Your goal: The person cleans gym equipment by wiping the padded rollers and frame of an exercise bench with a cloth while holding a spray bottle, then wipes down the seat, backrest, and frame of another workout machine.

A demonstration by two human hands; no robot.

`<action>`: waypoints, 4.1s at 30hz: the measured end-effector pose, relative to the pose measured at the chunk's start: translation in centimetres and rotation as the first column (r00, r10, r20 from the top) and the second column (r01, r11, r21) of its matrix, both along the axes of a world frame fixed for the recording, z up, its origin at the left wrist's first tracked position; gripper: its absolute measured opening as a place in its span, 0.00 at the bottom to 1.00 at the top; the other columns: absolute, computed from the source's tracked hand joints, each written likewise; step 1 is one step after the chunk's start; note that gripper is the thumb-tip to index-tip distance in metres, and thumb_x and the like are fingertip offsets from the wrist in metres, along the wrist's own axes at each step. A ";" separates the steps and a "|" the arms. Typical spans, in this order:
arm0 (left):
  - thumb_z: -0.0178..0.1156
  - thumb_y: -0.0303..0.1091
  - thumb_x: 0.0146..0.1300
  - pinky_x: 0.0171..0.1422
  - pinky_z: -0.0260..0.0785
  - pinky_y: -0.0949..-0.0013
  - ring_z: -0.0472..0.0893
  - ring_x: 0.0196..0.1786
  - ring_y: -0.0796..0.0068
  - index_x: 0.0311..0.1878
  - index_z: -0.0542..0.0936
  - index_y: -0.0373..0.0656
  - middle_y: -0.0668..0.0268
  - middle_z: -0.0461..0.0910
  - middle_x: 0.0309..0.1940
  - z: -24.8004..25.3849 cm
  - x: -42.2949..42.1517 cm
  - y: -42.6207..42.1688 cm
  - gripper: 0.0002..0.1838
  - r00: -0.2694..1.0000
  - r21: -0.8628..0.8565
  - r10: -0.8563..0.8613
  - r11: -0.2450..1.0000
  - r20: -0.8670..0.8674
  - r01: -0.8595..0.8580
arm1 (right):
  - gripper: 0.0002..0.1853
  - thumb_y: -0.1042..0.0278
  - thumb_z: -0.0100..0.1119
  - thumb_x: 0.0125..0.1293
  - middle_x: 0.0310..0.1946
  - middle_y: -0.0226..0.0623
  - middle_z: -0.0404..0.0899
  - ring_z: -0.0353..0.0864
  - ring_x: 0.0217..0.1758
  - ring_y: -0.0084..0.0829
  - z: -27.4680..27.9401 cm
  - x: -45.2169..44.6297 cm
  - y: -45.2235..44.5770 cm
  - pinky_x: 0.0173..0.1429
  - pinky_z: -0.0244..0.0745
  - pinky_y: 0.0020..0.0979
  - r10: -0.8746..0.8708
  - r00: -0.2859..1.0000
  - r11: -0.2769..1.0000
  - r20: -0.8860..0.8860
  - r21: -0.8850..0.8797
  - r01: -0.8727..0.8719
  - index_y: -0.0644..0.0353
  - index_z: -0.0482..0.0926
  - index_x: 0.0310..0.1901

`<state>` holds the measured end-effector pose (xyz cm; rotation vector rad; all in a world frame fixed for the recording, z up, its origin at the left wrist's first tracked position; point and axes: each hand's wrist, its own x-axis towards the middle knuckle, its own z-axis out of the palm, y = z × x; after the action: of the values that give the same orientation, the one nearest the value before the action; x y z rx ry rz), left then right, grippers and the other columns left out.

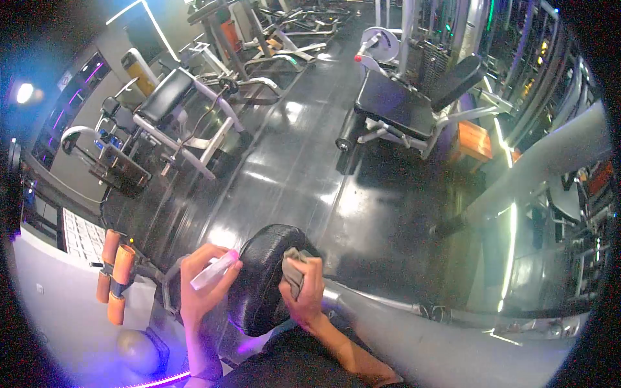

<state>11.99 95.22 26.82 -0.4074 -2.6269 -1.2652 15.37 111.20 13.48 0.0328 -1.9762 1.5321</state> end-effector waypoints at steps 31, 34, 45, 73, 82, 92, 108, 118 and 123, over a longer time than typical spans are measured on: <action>0.64 0.35 0.59 0.28 0.66 0.61 0.78 0.23 0.60 0.26 0.78 0.37 0.56 0.75 0.20 -0.1 9.2 2.4 0.12 0.985 -0.040 0.158 0.987 0.064 -0.156 | 0.16 0.64 0.47 0.66 0.48 0.38 0.68 0.68 0.54 0.30 0.2 -2.0 0.1 0.63 0.60 0.30 0.150 0.989 0.829 -0.002 -0.545 -0.127 0.62 0.69 0.52; 0.62 0.35 0.62 0.26 0.65 0.69 0.77 0.21 0.74 0.29 0.79 0.36 0.62 0.76 0.20 -2.0 9.9 0.6 0.12 0.952 0.217 0.145 0.954 0.270 -0.206 | 0.16 0.61 0.49 0.68 0.48 0.41 0.69 0.69 0.53 0.32 1.1 -2.7 -0.6 0.63 0.60 0.32 0.062 0.998 0.935 0.006 -0.349 -0.056 0.63 0.71 0.51; 0.54 0.43 0.61 0.17 0.66 0.72 0.70 0.12 0.76 0.27 0.76 0.34 0.58 0.79 0.23 -7.8 10.0 -1.7 0.19 0.936 0.764 -0.089 0.608 0.339 -0.219 | 0.22 0.73 0.64 0.53 0.46 0.49 0.71 0.75 0.51 0.52 -1.5 2.6 -0.6 0.55 0.73 0.47 0.225 0.945 0.960 -0.238 0.220 -0.173 0.54 0.75 0.52; 0.51 0.48 0.58 0.16 0.65 0.70 0.65 0.08 0.75 0.25 0.75 0.36 0.53 0.80 0.23 -8.9 8.5 -3.3 0.21 0.899 0.834 -0.274 0.529 0.343 -0.157 | 0.21 0.74 0.66 0.51 0.47 0.47 0.72 0.73 0.53 0.49 0.6 1.5 -1.3 0.58 0.69 0.42 0.091 0.976 0.991 -0.198 0.119 -0.068 0.51 0.79 0.49; 0.50 0.47 0.59 0.15 0.65 0.70 0.66 0.08 0.74 0.26 0.75 0.34 0.51 0.80 0.24 -8.6 8.9 -3.3 0.21 0.904 0.840 -0.303 0.534 0.302 -0.101 | 0.22 0.64 0.75 0.46 0.47 0.31 0.68 0.77 0.43 0.36 -5.0 4.8 -0.8 0.41 0.76 0.38 0.359 0.827 0.894 -0.433 0.414 -0.171 0.36 0.81 0.45; 0.50 0.45 0.58 0.15 0.65 0.71 0.65 0.07 0.76 0.25 0.74 0.33 0.50 0.79 0.23 -8.4 9.1 -3.1 0.21 0.932 0.827 -0.260 0.559 0.252 -0.068 | 0.17 0.76 0.57 0.58 0.46 0.47 0.70 0.73 0.52 0.47 -3.9 -4.2 -0.7 0.60 0.66 0.43 -0.073 0.981 0.990 -0.179 -0.135 0.049 0.61 0.69 0.50; 0.51 0.45 0.58 0.14 0.64 0.71 0.66 0.08 0.75 0.25 0.76 0.32 0.50 0.79 0.23 -8.4 8.9 -3.3 0.21 0.919 0.859 -0.331 0.511 0.213 -0.015 | 0.11 0.75 0.47 0.64 0.44 0.49 0.70 0.72 0.50 0.44 -2.4 1.8 -3.7 0.60 0.64 0.40 -0.052 0.996 0.984 0.073 -0.164 0.064 0.66 0.67 0.48; 0.50 0.46 0.56 0.12 0.65 0.71 0.67 0.06 0.74 0.24 0.76 0.30 0.48 0.78 0.20 -8.6 9.1 -3.4 0.23 0.922 0.859 -0.312 0.511 0.228 -0.039 | 0.17 0.62 0.47 0.71 0.50 0.57 0.70 0.71 0.57 0.52 -3.2 -4.5 -0.4 0.61 0.63 0.45 -0.069 0.960 0.959 0.271 -0.249 0.139 0.66 0.64 0.53; 0.50 0.46 0.57 0.12 0.65 0.71 0.67 0.06 0.73 0.24 0.76 0.30 0.48 0.78 0.19 -8.7 9.0 -3.5 0.23 0.926 0.853 -0.322 0.522 0.199 -0.001 | 0.16 0.71 0.52 0.67 0.47 0.57 0.68 0.71 0.53 0.55 -2.2 3.3 -3.5 0.60 0.64 0.46 0.034 0.965 0.990 0.261 -0.139 0.003 0.66 0.63 0.53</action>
<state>20.97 91.68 18.08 -0.2630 -1.7997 -2.6568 18.65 107.68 11.31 -0.2250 -2.0675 1.7565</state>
